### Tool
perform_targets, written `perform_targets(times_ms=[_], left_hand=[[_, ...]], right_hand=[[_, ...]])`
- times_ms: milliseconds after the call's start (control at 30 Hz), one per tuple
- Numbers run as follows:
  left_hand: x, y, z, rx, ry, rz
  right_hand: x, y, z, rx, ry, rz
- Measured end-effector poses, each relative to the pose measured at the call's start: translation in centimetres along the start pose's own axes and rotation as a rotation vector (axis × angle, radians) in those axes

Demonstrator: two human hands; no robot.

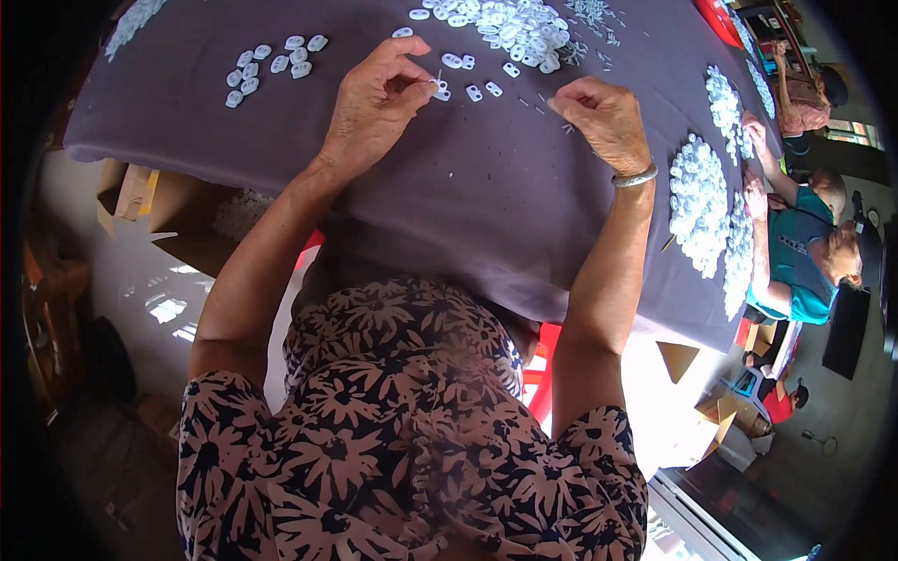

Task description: The person assembles plastic components by joining small plastic pieces together by hand and places the assembled parts onto the table.

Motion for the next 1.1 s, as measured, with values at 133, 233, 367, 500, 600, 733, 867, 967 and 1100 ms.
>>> perform_targets(times_ms=[133, 233, 367, 500, 600, 733, 867, 967, 1100], left_hand=[[0.0, -0.1, 0.3, -0.007, -0.043, 0.006], [0.0, 0.0, 0.1, -0.004, -0.043, 0.010], [0.0, -0.2, 0.4, 0.051, -0.085, -0.006], [0.0, -0.2, -0.1, 0.052, -0.055, -0.010], [0.1, -0.2, 0.2, 0.097, -0.098, -0.012], [0.0, -0.2, 0.2, 0.056, -0.069, -0.006], [0.1, 0.0, 0.3, 0.071, -0.138, 0.006], [0.1, 0.0, 0.2, 0.068, -0.098, -0.012], [0.1, -0.2, -0.1, 0.059, -0.080, -0.014]], right_hand=[[0.2, 1.8, 0.4, 0.025, 0.004, 0.245], [0.3, 1.2, -0.1, 0.076, 0.043, 0.309], [0.6, 0.5, -0.2, 0.183, 0.108, 0.306], [0.3, -0.5, -1.3, 0.154, 0.167, 0.246], [0.1, -1.0, -2.0, 0.159, 0.211, 0.216], [0.0, -0.9, -2.2, 0.117, 0.215, 0.244], [0.2, -0.1, -1.7, 0.050, 0.187, 0.327], [0.3, 1.5, -0.5, 0.037, 0.119, 0.452], [-0.2, 2.3, -0.8, -0.028, 0.129, 0.534]])
Point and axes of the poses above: each hand's wrist, its own x-axis towards the middle knuckle, its own y-axis out of the back of the hand, z = x × y, the point moved 9 cm from there along x, towards the middle knuckle, and after that the axes turned 10 degrees about -y, right-handed, at the moved point
